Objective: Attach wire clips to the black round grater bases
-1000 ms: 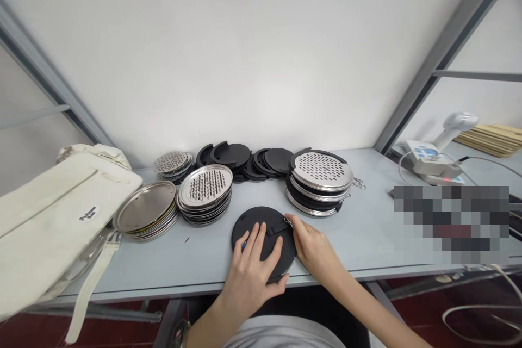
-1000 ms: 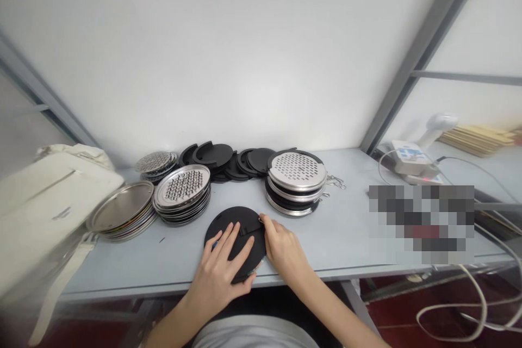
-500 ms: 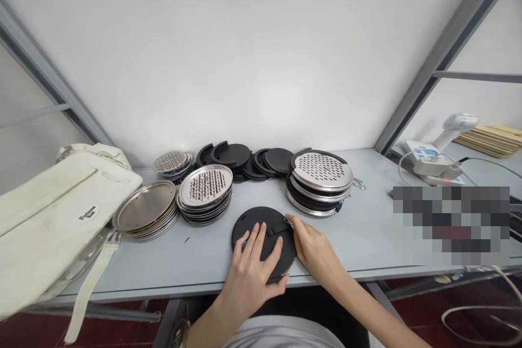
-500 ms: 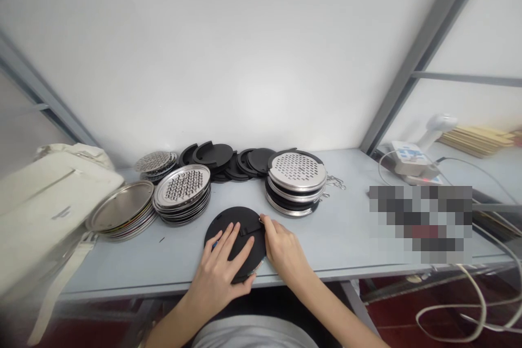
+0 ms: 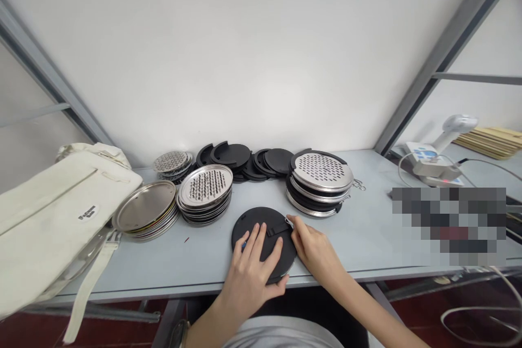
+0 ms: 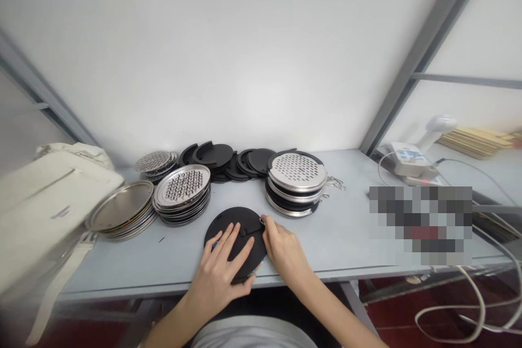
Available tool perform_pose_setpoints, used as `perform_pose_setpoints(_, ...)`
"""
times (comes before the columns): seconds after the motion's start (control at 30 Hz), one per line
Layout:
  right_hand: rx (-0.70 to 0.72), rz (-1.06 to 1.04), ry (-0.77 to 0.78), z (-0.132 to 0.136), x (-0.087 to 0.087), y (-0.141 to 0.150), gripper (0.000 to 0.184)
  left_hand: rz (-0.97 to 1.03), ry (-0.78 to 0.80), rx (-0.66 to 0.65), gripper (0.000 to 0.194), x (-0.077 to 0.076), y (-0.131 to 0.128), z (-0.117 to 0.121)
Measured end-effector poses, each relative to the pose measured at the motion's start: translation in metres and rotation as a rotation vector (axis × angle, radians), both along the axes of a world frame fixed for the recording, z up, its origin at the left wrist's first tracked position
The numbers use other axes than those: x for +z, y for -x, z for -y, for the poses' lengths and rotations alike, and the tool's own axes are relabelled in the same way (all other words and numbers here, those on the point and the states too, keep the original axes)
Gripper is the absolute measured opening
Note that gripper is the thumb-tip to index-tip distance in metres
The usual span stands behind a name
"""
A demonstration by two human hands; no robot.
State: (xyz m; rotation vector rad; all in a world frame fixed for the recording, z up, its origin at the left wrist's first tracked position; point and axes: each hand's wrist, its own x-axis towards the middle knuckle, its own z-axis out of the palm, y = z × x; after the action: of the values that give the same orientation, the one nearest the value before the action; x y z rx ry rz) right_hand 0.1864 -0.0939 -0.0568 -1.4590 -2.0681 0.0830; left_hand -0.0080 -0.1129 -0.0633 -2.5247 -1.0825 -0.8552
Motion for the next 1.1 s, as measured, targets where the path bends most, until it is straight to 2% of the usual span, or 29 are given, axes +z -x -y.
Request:
perform_pose_setpoints(0.3,-0.007,-0.001,-0.037,0.0001,-0.0013,-0.0008,0.028,0.009,0.003,-0.001,0.051,-0.0019,-0.0001,0.0006)
perform_pose_setpoints(0.93,-0.002,-0.040,0.035,0.0004,-0.0001,-0.0012,0.027,-0.007,-0.005,-0.015,0.051,-0.0004,-0.0001,0.0009)
perform_pose_setpoints(1.1,0.014,-0.018,-0.021,0.0045,-0.0029,0.0020,0.024,0.010,0.023,0.012,0.051,0.0002,0.0002,-0.0005)
